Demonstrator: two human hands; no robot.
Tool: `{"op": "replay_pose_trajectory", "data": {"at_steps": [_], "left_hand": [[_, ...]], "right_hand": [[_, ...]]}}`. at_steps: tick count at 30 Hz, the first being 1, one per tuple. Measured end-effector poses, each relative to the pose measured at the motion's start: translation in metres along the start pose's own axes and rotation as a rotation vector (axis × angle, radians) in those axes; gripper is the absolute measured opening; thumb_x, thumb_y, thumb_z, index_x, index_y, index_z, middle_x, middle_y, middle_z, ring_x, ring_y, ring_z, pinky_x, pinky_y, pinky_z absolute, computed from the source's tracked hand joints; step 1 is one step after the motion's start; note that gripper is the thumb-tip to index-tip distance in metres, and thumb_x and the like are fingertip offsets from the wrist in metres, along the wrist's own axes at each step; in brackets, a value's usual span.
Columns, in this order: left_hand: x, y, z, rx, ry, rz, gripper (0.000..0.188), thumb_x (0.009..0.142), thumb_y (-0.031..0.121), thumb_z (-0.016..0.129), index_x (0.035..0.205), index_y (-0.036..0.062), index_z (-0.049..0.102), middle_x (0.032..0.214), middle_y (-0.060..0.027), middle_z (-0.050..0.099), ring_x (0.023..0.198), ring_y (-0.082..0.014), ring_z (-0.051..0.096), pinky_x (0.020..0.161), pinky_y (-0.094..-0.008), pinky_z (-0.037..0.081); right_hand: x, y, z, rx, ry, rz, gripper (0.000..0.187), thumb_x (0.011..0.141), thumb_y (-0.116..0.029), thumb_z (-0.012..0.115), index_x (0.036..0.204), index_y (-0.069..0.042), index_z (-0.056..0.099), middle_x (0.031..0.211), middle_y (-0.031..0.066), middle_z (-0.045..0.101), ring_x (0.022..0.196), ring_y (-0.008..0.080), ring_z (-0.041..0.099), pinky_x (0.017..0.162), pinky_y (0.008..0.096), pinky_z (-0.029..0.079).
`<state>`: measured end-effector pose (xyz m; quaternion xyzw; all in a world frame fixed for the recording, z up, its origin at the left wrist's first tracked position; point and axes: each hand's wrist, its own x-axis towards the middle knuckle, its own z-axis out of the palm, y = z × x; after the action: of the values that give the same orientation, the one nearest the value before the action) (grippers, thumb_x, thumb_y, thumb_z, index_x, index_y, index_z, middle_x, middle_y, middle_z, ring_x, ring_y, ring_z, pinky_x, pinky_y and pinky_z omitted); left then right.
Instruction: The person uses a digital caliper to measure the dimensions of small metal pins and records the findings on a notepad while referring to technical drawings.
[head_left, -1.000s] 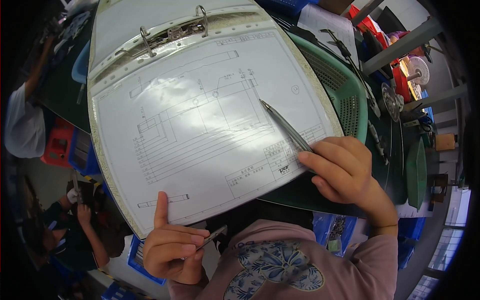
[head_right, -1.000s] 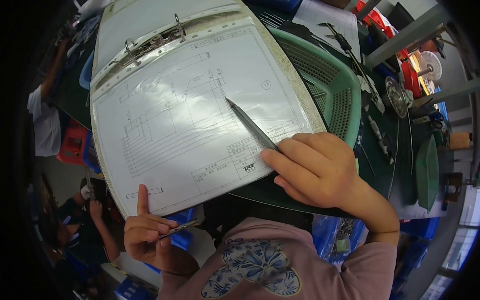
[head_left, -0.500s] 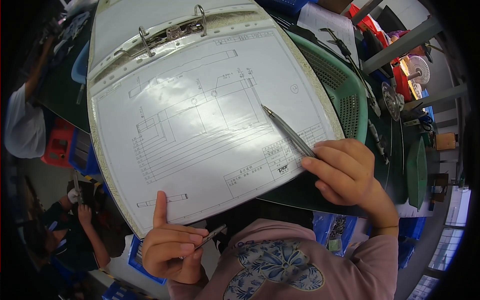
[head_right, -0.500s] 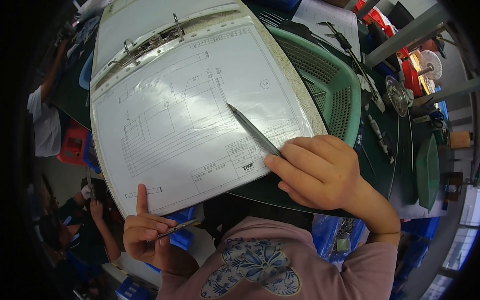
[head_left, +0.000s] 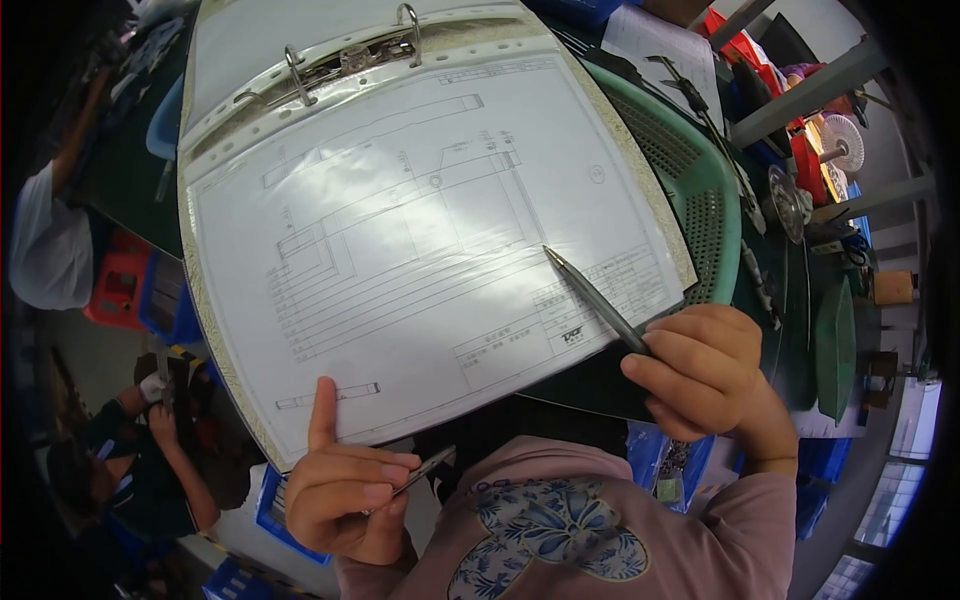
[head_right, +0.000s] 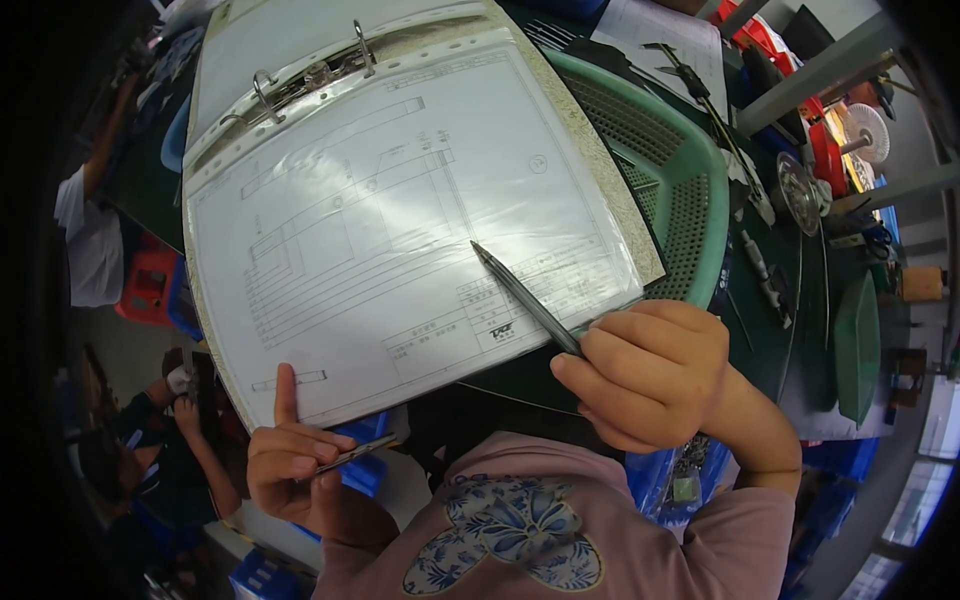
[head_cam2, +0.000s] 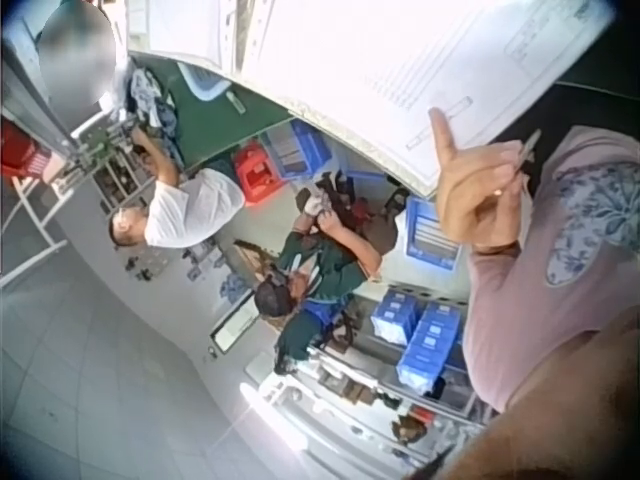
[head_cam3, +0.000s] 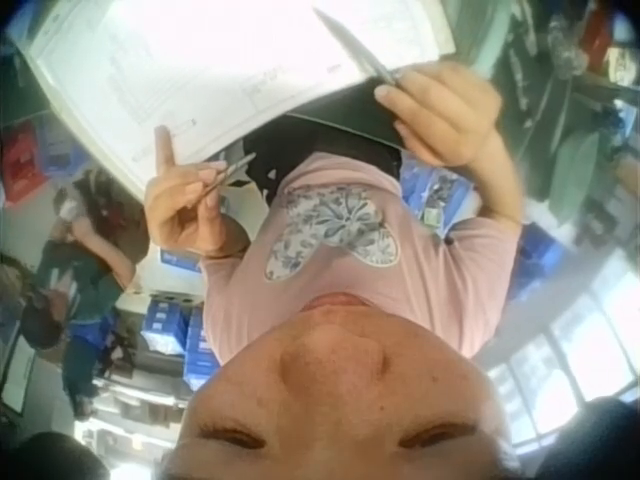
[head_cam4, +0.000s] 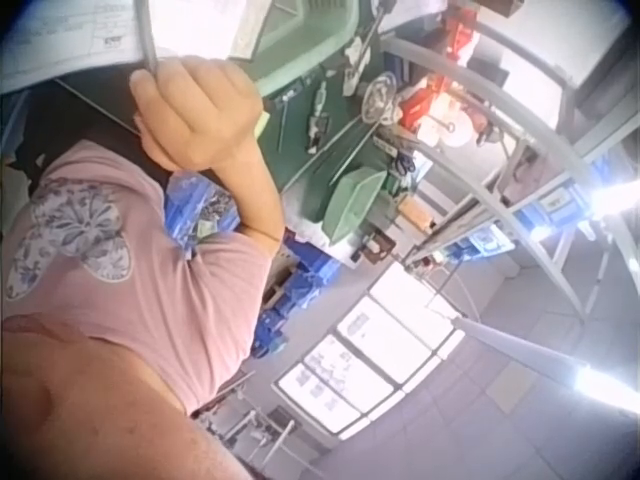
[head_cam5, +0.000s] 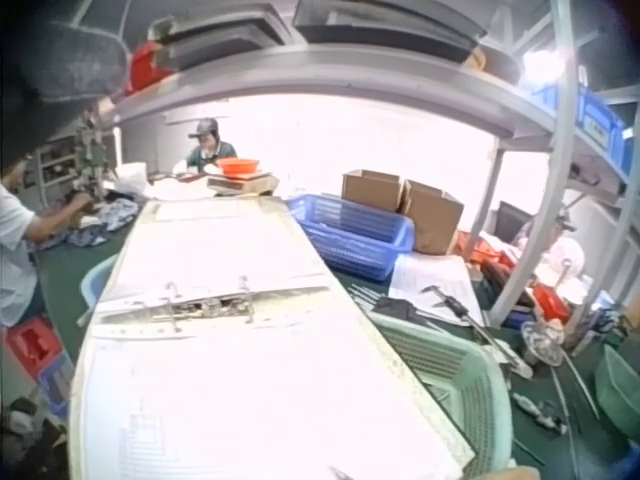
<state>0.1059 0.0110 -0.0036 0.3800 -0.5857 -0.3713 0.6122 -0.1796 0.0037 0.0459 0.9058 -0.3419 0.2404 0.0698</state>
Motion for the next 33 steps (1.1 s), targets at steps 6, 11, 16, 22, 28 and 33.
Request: {"op": "replay_pose_trajectory", "data": {"at_steps": [6,11,16,22,28,33], "left_hand": [[0.003,-0.005,-0.007,-0.039,-0.083,0.02,0.009,0.073,0.001,0.067,0.078,0.007,0.062,0.074,-0.0073,0.065,0.068,-0.0179,0.066,0.109,-0.0574,0.021],[0.008,-0.011,-0.013,-0.082,-0.151,0.015,0.018,0.066,-0.006,0.065,0.081,0.0056,0.066,0.078,-0.0087,0.068,0.072,-0.0184,0.068,0.109,-0.0569,0.019],[0.008,-0.01,-0.016,-0.099,-0.165,0.028,0.019,0.066,-0.006,0.065,0.081,0.006,0.066,0.079,-0.0071,0.068,0.073,-0.0181,0.068,0.109,-0.0571,0.019],[0.004,-0.011,-0.016,-0.091,-0.165,0.043,0.021,0.066,-0.006,0.065,0.083,0.0064,0.066,0.078,-0.0071,0.068,0.073,-0.0174,0.068,0.109,-0.0573,0.019],[0.004,-0.008,-0.014,-0.042,-0.141,0.042,0.016,0.069,-0.005,0.065,0.079,0.0073,0.063,0.075,-0.0069,0.067,0.07,-0.0164,0.067,0.108,-0.0579,0.021],[0.004,-0.004,-0.01,-0.014,-0.11,0.033,0.01,0.076,0.002,0.065,0.077,0.0092,0.058,0.07,-0.0042,0.063,0.067,-0.0165,0.066,0.108,-0.0593,0.021]], "right_hand": [[0.0,-0.004,-0.003,0.0,-0.069,0.063,0.028,0.063,-0.019,0.057,0.084,-0.002,0.065,0.075,0.0097,0.059,0.063,0.0241,0.06,0.055,0.0334,0.048],[0.002,-0.002,-0.002,0.014,-0.09,0.089,0.029,0.066,-0.017,0.054,0.087,0.001,0.064,0.078,0.0149,0.059,0.065,0.0293,0.058,0.057,0.0374,0.047],[0.001,-0.004,-0.002,0.025,-0.085,0.042,0.031,0.065,-0.016,0.053,0.087,0.003,0.064,0.077,0.0168,0.059,0.064,0.0297,0.058,0.056,0.0378,0.047],[0.003,-0.007,-0.001,0.023,-0.085,0.039,0.031,0.065,-0.015,0.053,0.087,0.002,0.064,0.077,0.0161,0.058,0.063,0.0291,0.058,0.055,0.0372,0.047],[0.005,-0.012,-0.001,0.017,-0.107,0.079,0.029,0.065,-0.016,0.056,0.089,-0.001,0.064,0.078,0.0121,0.058,0.066,0.0271,0.06,0.055,0.0371,0.048],[0.007,-0.009,0.007,-0.007,-0.019,0.031,0.027,0.061,-0.016,0.058,0.083,-0.002,0.066,0.071,0.0077,0.058,0.06,0.0206,0.06,0.052,0.0302,0.048]]}}
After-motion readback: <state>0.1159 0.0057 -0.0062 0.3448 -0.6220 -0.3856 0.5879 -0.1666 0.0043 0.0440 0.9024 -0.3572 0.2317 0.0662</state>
